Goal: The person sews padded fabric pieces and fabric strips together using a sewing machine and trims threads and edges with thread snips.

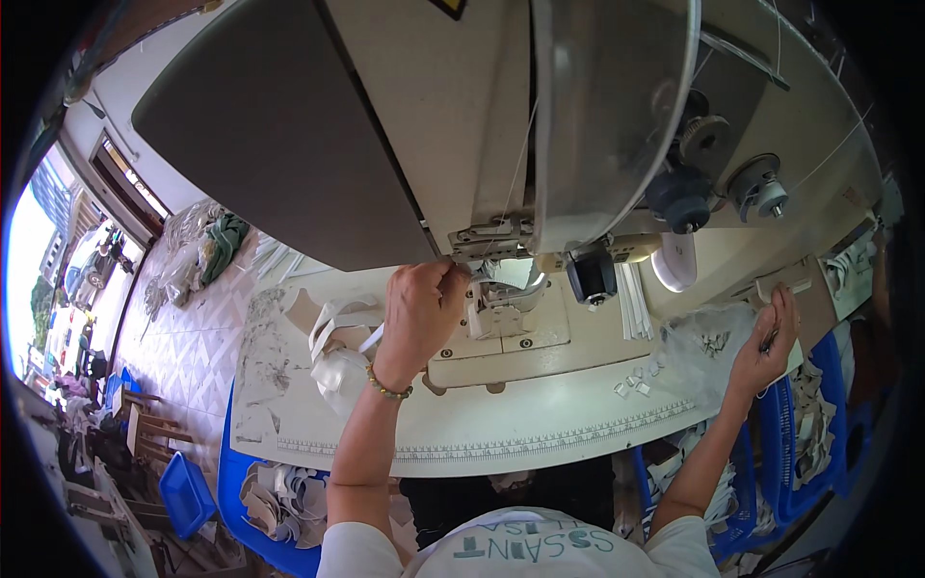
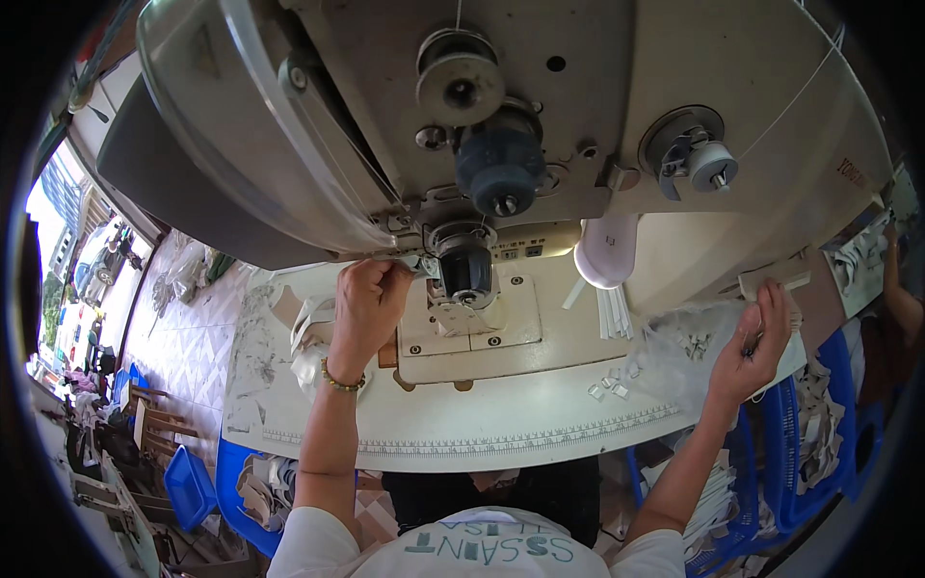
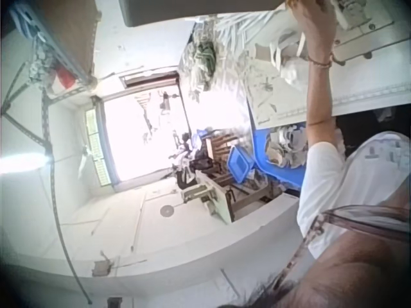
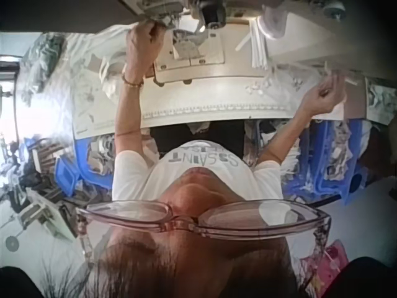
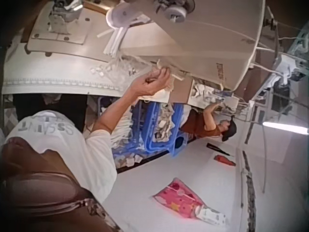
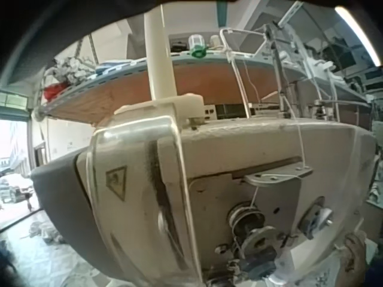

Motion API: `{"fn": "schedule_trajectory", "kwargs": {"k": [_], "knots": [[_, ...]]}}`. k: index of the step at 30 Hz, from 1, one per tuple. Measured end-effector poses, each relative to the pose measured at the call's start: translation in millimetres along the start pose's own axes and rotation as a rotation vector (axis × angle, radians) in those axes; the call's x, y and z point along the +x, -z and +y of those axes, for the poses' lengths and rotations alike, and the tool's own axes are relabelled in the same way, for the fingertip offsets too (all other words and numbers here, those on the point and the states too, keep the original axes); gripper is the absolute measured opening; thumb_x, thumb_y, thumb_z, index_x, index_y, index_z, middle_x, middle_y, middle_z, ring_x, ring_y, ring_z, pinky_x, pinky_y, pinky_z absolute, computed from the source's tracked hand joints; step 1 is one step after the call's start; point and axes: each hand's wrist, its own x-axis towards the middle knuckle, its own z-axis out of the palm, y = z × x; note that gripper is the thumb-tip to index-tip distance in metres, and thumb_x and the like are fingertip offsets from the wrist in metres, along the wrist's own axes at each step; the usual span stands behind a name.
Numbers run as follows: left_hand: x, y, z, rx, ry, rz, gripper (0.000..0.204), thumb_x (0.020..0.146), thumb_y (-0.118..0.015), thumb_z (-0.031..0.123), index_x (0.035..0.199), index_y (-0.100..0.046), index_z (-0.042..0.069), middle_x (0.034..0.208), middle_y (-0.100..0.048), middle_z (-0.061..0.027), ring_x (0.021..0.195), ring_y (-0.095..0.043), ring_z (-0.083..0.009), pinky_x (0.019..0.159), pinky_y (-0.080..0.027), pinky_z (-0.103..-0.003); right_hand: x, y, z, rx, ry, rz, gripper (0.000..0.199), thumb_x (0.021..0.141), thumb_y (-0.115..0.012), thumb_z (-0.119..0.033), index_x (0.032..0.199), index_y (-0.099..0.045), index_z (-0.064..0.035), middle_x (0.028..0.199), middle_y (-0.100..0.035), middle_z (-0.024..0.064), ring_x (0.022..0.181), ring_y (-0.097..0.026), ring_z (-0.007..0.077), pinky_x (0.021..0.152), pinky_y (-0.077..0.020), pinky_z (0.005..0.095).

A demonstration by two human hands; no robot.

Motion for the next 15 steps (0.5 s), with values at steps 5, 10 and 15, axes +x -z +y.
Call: {"fn": "schedule_trajectory", "kwargs": {"k": [5, 10, 15], "knots": [[3, 1, -1, -0.036, -0.006, -0.009, 0.020, 0.075, -0.058, 0.005, 0.058, -0.054, -0.004, 0.045, -0.044, -0.0168, 0.037, -0.044, -0.0305, 0.043, -0.037, -0.036, -3, 3, 7, -0.017, 0.024, -0.021, 0.023, 0.092, -0.049, -0.010, 0.109, -0.058, 0.0013, 0.115, -0.057, 0.0121, 0.110, -0.052, 0.0271, 0.091, -0.0418, 0.0365], [0, 2, -3, -0.016, -0.006, -0.028, 0.014, 0.076, -0.060, 0.007, 0.067, -0.059, -0.003, 0.055, -0.052, -0.0144, 0.047, -0.051, -0.0285, 0.054, -0.043, -0.034, -3, 1, 6, -0.027, 0.008, -0.026, 0.025, 0.093, -0.047, -0.013, 0.110, -0.058, 0.0005, 0.116, -0.057, 0.0110, 0.111, -0.052, 0.0275, 0.091, -0.0420, 0.0360], [-9, 11, 6, -0.008, -0.125, 0.075, 0.014, 0.076, -0.065, 0.010, 0.083, -0.060, -0.001, 0.080, -0.059, -0.0125, 0.070, -0.057, -0.0267, 0.063, -0.046, -0.033, 5, 19, -15, 0.004, -0.025, -0.013, 0.024, 0.093, -0.046, -0.010, 0.110, -0.057, 0.0025, 0.116, -0.057, 0.0129, 0.106, -0.054, 0.0254, 0.088, -0.0435, 0.0334]]}}
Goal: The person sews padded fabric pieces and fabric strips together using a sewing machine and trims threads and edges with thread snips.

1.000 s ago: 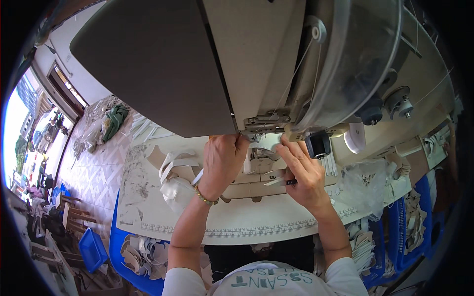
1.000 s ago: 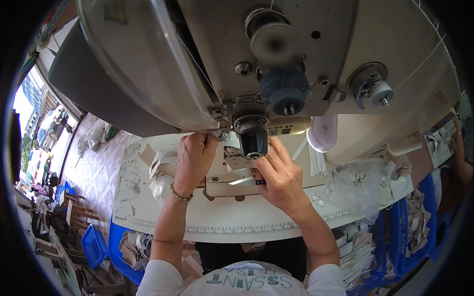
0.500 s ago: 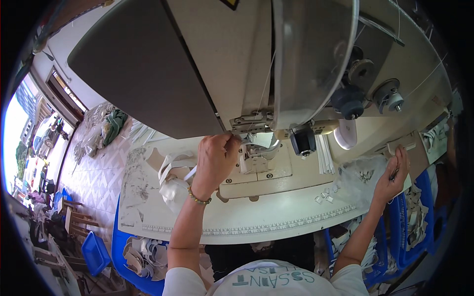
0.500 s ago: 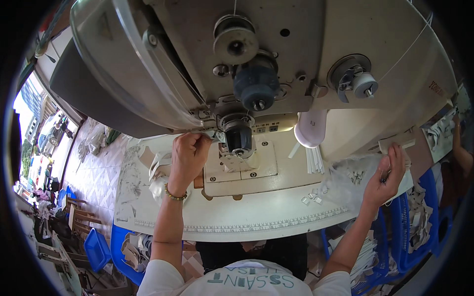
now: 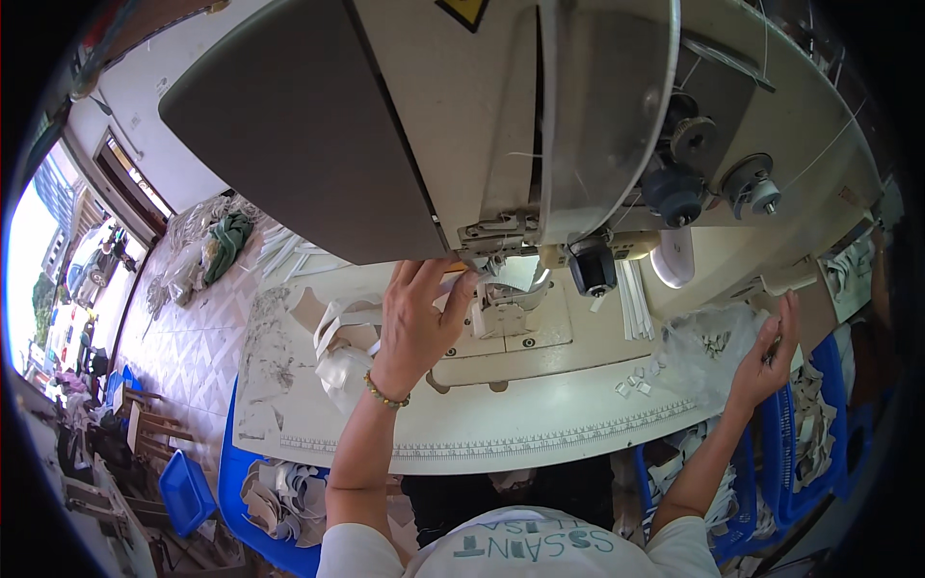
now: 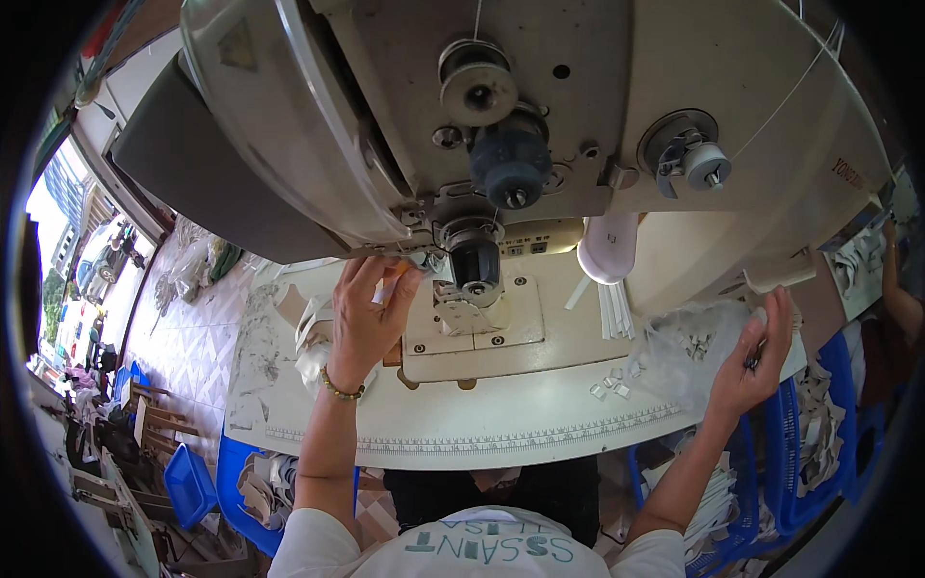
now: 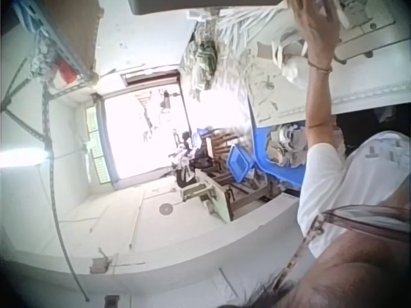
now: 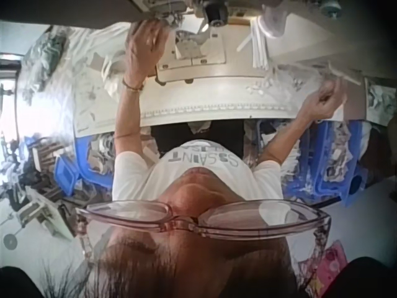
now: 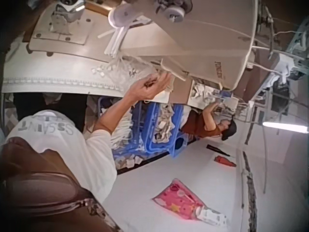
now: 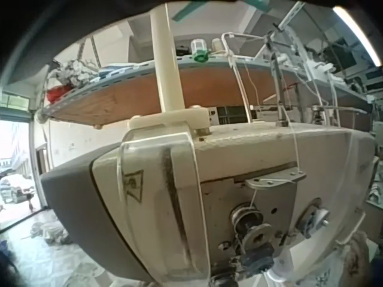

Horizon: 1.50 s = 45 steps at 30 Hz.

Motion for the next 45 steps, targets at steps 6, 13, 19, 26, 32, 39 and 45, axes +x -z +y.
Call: {"fn": "schedule_trajectory", "kwargs": {"k": [6, 13, 19, 26, 32, 39, 45], "knots": [[-8, 1, -1, 0.092, -0.257, -0.048, 0.021, 0.077, -0.063, 0.006, 0.098, -0.059, 0.000, 0.088, -0.057, -0.0112, 0.079, -0.055, -0.0264, 0.069, -0.046, -0.034, -45, 12, -64, 0.548, -0.244, -0.232, 0.020, 0.086, -0.057, -0.010, 0.101, -0.057, 0.0027, 0.091, -0.064, 0.0130, 0.066, -0.057, 0.0107, 0.064, -0.0440, 0.0206], [-37, 31, -4, 0.241, 0.153, -0.140, 0.023, 0.083, -0.051, 0.001, 0.105, -0.056, -0.003, 0.075, -0.049, -0.0111, 0.071, -0.052, -0.0243, 0.063, -0.044, -0.031, -76, -26, -149, 0.950, -0.486, -1.057, 0.039, 0.077, -0.068, -0.010, 0.111, -0.052, 0.0019, 0.093, -0.062, 0.0114, 0.082, -0.061, 0.0150, 0.072, -0.0479, 0.0255], [-69, 42, -32, -0.520, 0.818, -0.014, 0.030, 0.093, -0.048, 0.017, 0.117, -0.055, 0.001, 0.078, -0.057, -0.0008, 0.058, -0.042, -0.0039, 0.049, -0.037, -0.019, -95, -64, -208, 1.024, -0.463, -1.049, 0.033, 0.083, -0.062, -0.011, 0.110, -0.047, 0.0009, 0.085, -0.061, 0.0098, 0.073, -0.059, 0.0146, 0.063, -0.0463, 0.0264], [-87, 49, -49, -0.909, 1.044, 0.149, 0.031, 0.092, -0.049, 0.016, 0.119, -0.053, 0.000, 0.075, -0.056, -0.0023, 0.058, -0.046, -0.0056, 0.050, -0.039, -0.020, -108, -95, -246, 1.014, -0.427, -1.127, 0.028, 0.085, -0.059, -0.012, 0.108, -0.046, -0.0005, 0.085, -0.060, 0.0142, 0.072, -0.061, 0.0240, 0.064, -0.0472, 0.0334], [-92, 55, -54, -1.108, 1.072, 0.125, 0.028, 0.090, -0.052, 0.013, 0.115, -0.055, 0.000, 0.078, -0.057, -0.0040, 0.063, -0.052, -0.0067, 0.050, -0.041, -0.021, -122, -110, -259, 0.979, -0.317, -1.023, 0.027, 0.085, -0.058, -0.011, 0.106, -0.047, 0.0006, 0.086, -0.060, 0.0164, 0.076, -0.062, 0.0259, 0.065, -0.0475, 0.0357], [-70, 78, -61, -0.961, 0.881, 0.106, 0.031, 0.091, -0.052, 0.014, 0.118, -0.051, -0.002, 0.081, -0.060, -0.0075, 0.057, -0.052, -0.0074, 0.046, -0.041, -0.021, -108, -97, -248, 1.085, -0.408, -0.870, 0.026, 0.085, -0.059, -0.008, 0.107, -0.048, 0.0008, 0.087, -0.059, 0.0107, 0.071, -0.057, 0.0138, 0.061, -0.0453, 0.0255], [32, 107, -66, -0.125, 0.148, 0.400, 0.023, 0.085, -0.057, 0.003, 0.108, -0.059, 0.000, 0.084, -0.057, -0.0041, 0.065, -0.056, -0.0091, 0.056, -0.045, -0.022, -132, -87, -208, 1.018, -0.451, -0.962, 0.032, 0.084, -0.062, -0.011, 0.111, -0.048, -0.0004, 0.089, -0.059, 0.0078, 0.071, -0.054, 0.0083, 0.061, -0.0446, 0.0216]]}}
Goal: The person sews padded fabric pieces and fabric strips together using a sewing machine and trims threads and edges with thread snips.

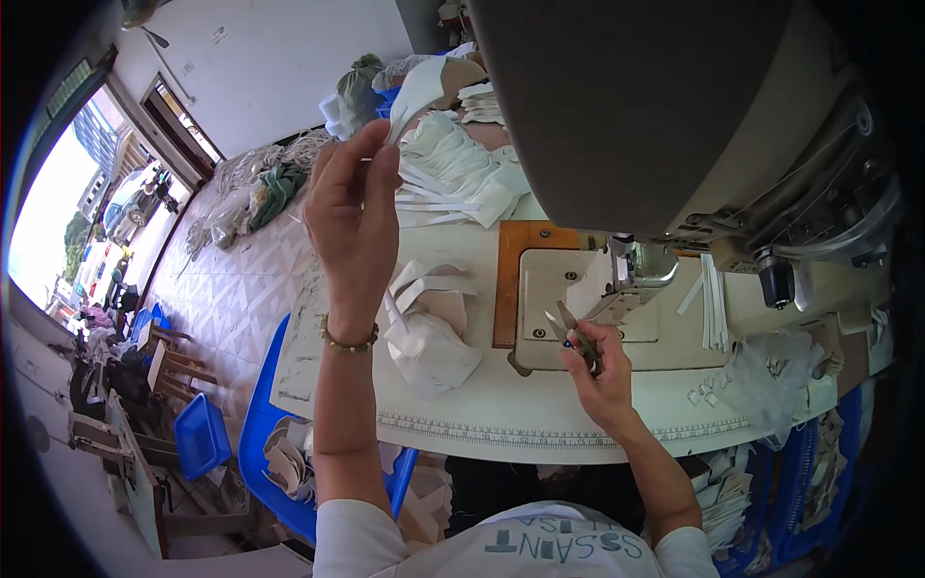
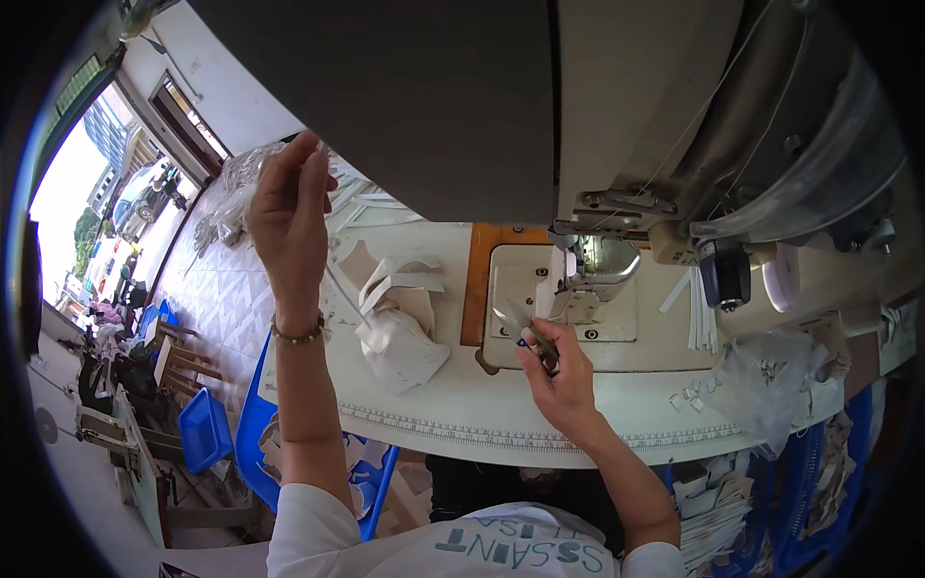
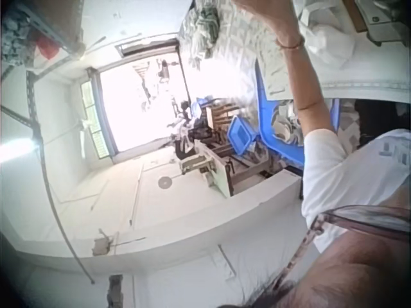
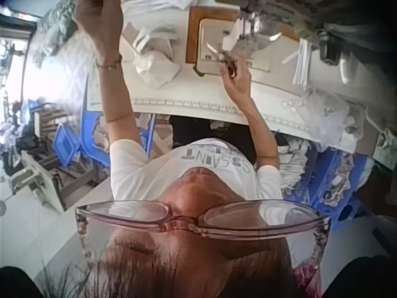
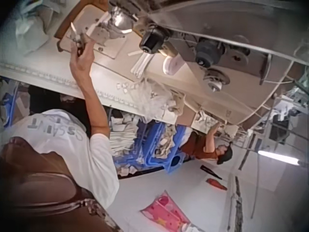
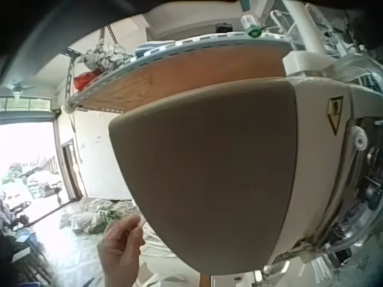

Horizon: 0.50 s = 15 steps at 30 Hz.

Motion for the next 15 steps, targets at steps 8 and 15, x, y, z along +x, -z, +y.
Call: {"fn": "schedule_trajectory", "kwargs": {"k": [8, 15], "knots": [[-11, -60, -143, 0.600, -0.780, -0.449, 0.043, 0.071, -0.052, -0.008, 0.109, -0.058, 0.011, 0.098, -0.053, -0.0075, 0.086, -0.053, -0.0227, 0.076, -0.044, -0.035, 0, -1, 8, -0.088, -0.007, -0.050, 0.033, 0.083, -0.064, -0.012, 0.111, -0.050, -0.0009, 0.087, -0.060, 0.0100, 0.070, -0.058, 0.0139, 0.059, -0.0464, 0.0249], [-29, -45, -197, 0.719, -0.320, -0.700, 0.044, 0.072, -0.053, -0.004, 0.110, -0.061, 0.014, 0.104, -0.056, -0.0092, 0.098, -0.053, -0.0250, 0.086, -0.041, -0.040, -3, -6, 14, -0.092, 0.003, -0.074, 0.033, 0.082, -0.064, -0.012, 0.109, -0.050, -0.0004, 0.085, -0.060, 0.0101, 0.068, -0.058, 0.0143, 0.060, -0.0468, 0.0254]]}}
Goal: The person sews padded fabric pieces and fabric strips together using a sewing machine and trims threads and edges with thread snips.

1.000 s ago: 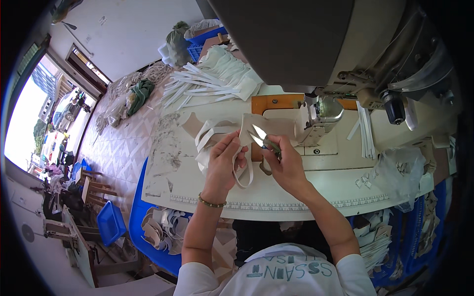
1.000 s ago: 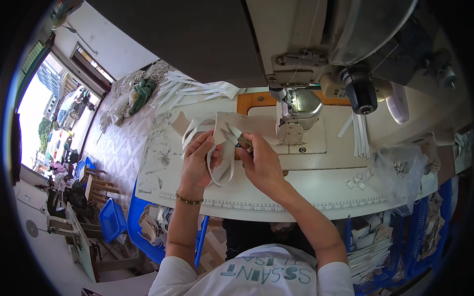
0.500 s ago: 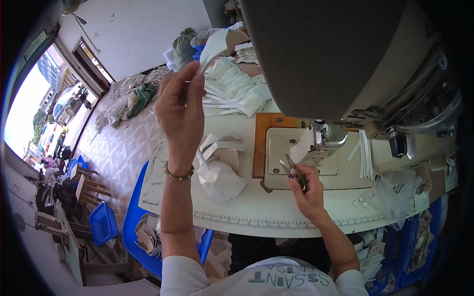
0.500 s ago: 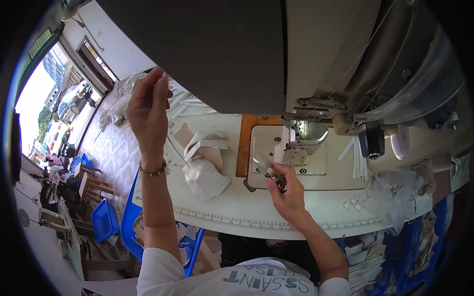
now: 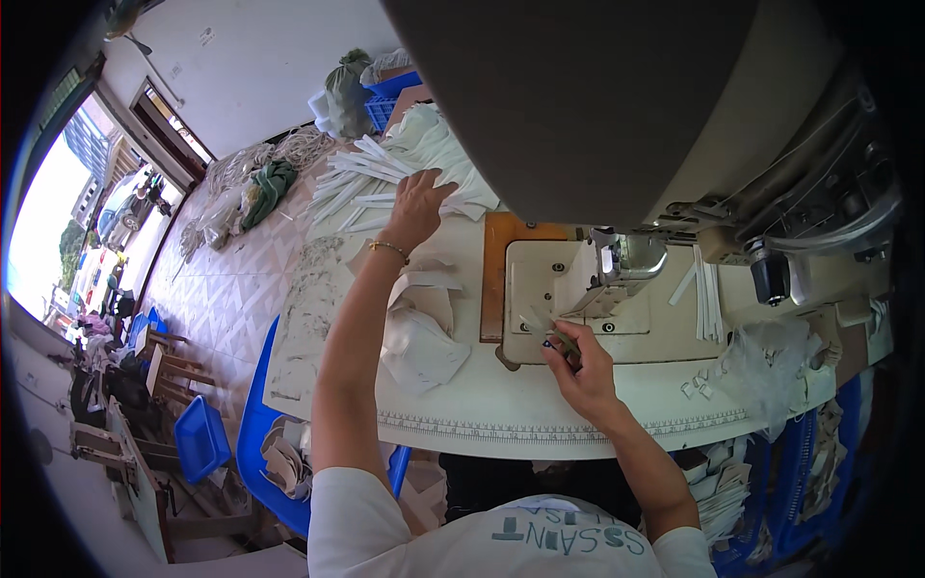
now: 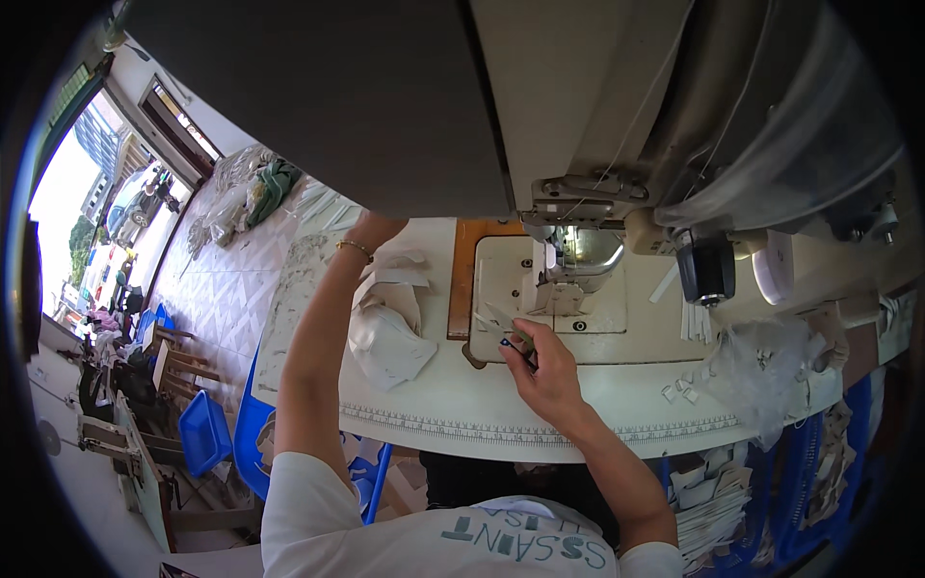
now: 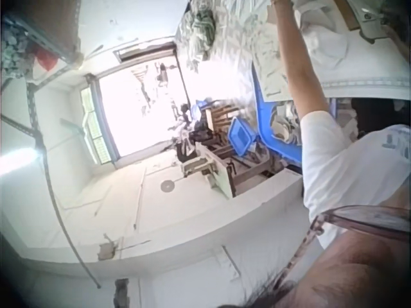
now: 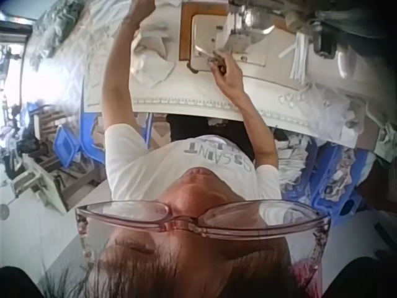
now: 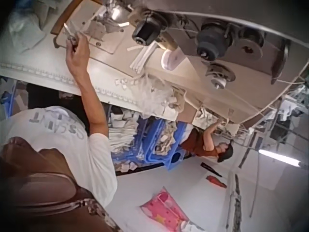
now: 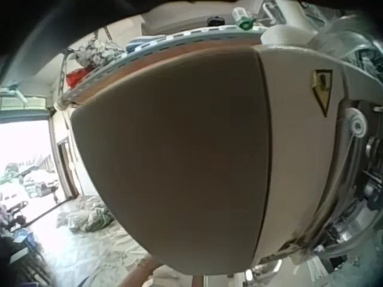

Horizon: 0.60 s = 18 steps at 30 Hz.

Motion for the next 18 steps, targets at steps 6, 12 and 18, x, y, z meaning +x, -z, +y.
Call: {"fn": "schedule_trajectory", "kwargs": {"k": [6, 12, 18], "knots": [[-40, 101, 32, -0.350, 0.357, -0.028, 0.028, 0.079, -0.064, 0.016, 0.103, -0.062, 0.002, 0.089, -0.063, -0.0159, 0.080, -0.061, -0.0237, 0.072, -0.048, -0.034, 2, 8, -4, 0.161, -0.157, 0.048, 0.033, 0.083, -0.062, -0.010, 0.111, -0.046, -0.0009, 0.085, -0.057, 0.0061, 0.072, -0.054, 0.0098, 0.064, -0.0450, 0.0224], [-133, 138, 84, -0.343, 0.653, -0.015, 0.026, 0.077, -0.069, 0.021, 0.090, -0.064, -0.002, 0.073, -0.062, -0.0100, 0.066, -0.057, -0.0139, 0.061, -0.045, -0.026, -1, 2, -5, 0.197, -0.172, 0.026, 0.035, 0.082, -0.063, -0.010, 0.112, -0.046, -0.0040, 0.083, -0.051, 0.0024, 0.072, -0.048, 0.0081, 0.064, -0.0426, 0.0217], [-173, 101, 166, -0.011, 0.667, 0.057, 0.069, 0.064, -0.077, 0.035, 0.121, -0.049, 0.007, 0.118, -0.050, -0.0176, 0.104, -0.050, -0.0281, 0.084, -0.041, -0.041, -4, 5, -7, 0.101, -0.230, 0.017, 0.023, 0.078, -0.066, -0.009, 0.098, -0.054, -0.0066, 0.060, -0.046, -0.0021, 0.055, -0.040, 0.0066, 0.052, -0.0357, 0.0230]]}}
